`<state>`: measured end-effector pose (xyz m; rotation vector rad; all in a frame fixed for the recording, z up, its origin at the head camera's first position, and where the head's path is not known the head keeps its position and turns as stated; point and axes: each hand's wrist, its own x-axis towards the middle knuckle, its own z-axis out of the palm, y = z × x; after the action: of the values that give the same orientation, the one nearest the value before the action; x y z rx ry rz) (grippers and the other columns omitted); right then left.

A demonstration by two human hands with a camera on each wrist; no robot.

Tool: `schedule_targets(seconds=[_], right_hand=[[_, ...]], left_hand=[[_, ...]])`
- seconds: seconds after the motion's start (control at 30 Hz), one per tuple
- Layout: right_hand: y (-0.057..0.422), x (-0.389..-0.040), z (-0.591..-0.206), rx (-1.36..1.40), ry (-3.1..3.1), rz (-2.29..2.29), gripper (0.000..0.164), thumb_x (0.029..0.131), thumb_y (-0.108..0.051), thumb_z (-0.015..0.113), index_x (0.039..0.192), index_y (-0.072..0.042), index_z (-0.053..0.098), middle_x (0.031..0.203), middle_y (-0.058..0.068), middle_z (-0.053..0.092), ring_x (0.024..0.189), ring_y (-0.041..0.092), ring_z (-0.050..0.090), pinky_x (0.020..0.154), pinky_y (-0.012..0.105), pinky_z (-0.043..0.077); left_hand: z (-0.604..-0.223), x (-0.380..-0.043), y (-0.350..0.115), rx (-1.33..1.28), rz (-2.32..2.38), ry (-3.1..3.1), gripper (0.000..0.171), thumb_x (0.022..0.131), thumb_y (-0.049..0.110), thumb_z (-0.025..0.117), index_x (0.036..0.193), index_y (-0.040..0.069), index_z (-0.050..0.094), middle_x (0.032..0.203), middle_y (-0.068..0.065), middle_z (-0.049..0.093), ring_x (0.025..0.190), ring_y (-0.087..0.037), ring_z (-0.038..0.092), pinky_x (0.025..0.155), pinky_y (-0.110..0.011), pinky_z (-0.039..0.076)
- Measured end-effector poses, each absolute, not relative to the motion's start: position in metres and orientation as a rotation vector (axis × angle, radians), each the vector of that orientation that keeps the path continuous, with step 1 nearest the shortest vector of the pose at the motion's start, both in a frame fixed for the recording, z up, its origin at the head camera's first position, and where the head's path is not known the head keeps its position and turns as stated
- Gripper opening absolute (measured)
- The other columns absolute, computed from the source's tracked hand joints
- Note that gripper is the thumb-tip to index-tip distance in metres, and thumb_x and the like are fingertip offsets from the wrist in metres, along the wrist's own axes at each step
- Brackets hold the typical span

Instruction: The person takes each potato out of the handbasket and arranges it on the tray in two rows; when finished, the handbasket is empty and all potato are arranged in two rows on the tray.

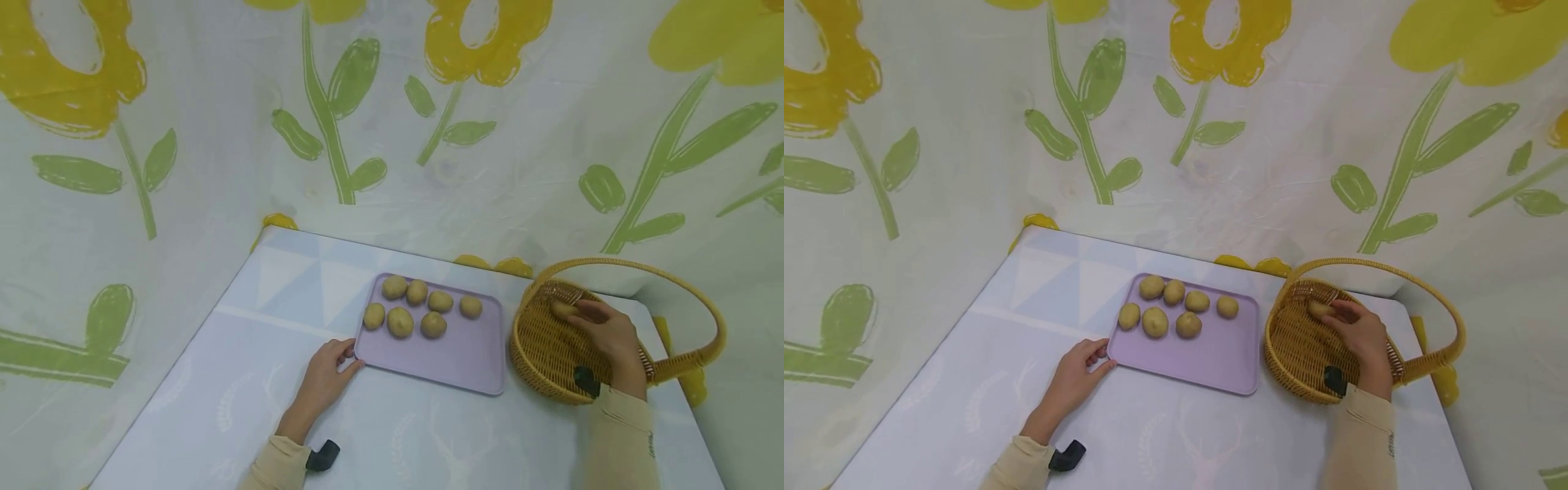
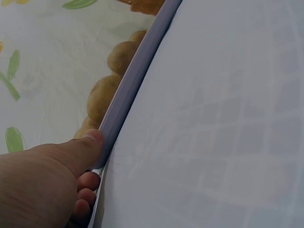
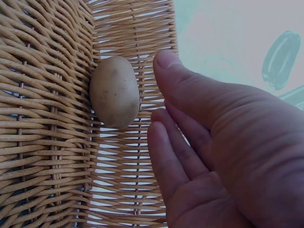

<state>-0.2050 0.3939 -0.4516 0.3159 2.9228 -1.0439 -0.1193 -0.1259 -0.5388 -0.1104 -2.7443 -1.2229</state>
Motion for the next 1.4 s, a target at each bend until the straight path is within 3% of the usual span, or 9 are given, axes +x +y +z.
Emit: schedule_targets(seconds=[0.6, 0.9, 1.4], right_hand=[[0.399, -0.212, -0.457, 0.229, 2.942, -0.888, 0.069, 0.100, -0.048, 0.062, 0.147, 0.001, 0.049, 0.143, 0.034, 0.052, 0.127, 0.054, 0.050, 0.102, 0.068, 0.039], [0.403, -0.212, -0.462, 0.173, 2.927, -0.863, 0.068, 0.101, -0.044, 0.062, 0.146, 0.005, 0.048, 0.142, 0.035, 0.052, 0.127, 0.053, 0.051, 0.100, 0.064, 0.043], [0.401, -0.212, -0.463, 0.164, 2.987, -0.821, 0.057, 0.101, -0.038, 0.064, 0.136, 0.006, 0.056, 0.133, 0.036, 0.058, 0.119, 0.053, 0.055, 0.096, 0.063, 0.045]], left_hand=[[-0.543, -0.121, -0.127, -0.119, -1.216, -2.745, 0.037, 0.087, 0.018, 0.081, 0.119, 0.003, 0.071, 0.091, 0.002, 0.061, 0.083, -0.009, 0.051, 0.075, -0.027, 0.048], [-0.543, -0.120, -0.127, -0.120, -1.230, -2.735, 0.037, 0.087, 0.018, 0.082, 0.118, 0.003, 0.071, 0.092, 0.002, 0.061, 0.083, -0.010, 0.051, 0.075, -0.027, 0.048], [-0.545, -0.119, -0.128, -0.130, -1.223, -2.721, 0.037, 0.087, 0.018, 0.082, 0.118, 0.003, 0.070, 0.091, 0.002, 0.061, 0.083, -0.010, 0.051, 0.075, -0.027, 0.048]])
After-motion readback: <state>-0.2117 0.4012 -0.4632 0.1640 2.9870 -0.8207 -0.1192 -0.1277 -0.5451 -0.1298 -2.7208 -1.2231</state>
